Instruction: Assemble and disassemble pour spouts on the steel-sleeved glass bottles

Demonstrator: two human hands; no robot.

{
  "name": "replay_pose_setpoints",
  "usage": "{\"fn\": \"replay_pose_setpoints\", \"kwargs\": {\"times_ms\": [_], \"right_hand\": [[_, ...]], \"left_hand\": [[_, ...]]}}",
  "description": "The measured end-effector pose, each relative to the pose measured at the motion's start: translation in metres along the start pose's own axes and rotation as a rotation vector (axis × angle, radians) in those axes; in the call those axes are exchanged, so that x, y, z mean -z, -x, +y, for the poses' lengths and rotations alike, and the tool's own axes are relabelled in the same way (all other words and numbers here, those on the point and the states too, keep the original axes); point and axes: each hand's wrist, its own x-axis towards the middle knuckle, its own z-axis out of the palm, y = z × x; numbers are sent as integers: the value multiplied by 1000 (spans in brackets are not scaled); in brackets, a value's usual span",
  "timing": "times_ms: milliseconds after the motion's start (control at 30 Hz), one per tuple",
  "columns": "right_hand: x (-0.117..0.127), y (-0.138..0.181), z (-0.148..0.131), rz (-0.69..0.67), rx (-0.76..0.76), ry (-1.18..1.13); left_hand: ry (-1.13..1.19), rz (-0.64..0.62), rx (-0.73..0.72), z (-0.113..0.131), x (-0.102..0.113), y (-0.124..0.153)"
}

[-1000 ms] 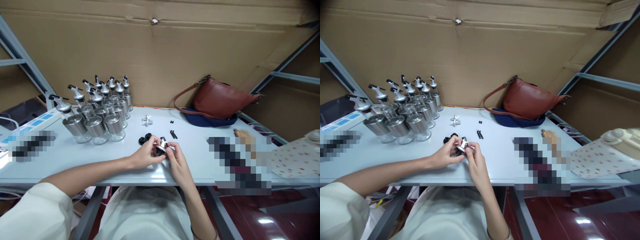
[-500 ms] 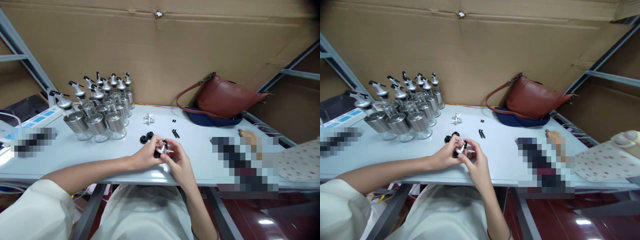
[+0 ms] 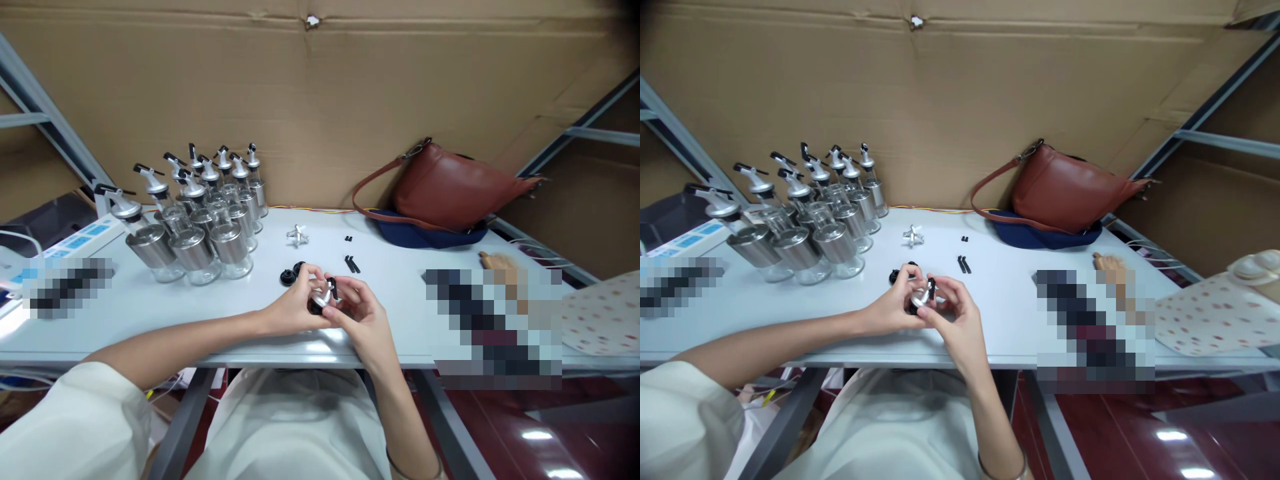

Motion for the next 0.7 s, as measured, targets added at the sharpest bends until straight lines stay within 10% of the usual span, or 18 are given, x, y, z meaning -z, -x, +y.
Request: {"fn": "replay_pose_setpoints", "kwargs": {"times_ms": [700], "right_hand": [[0,5,-1,74,59,282]], "left_hand": [[-465,-112,-46,5,2,3]]}}
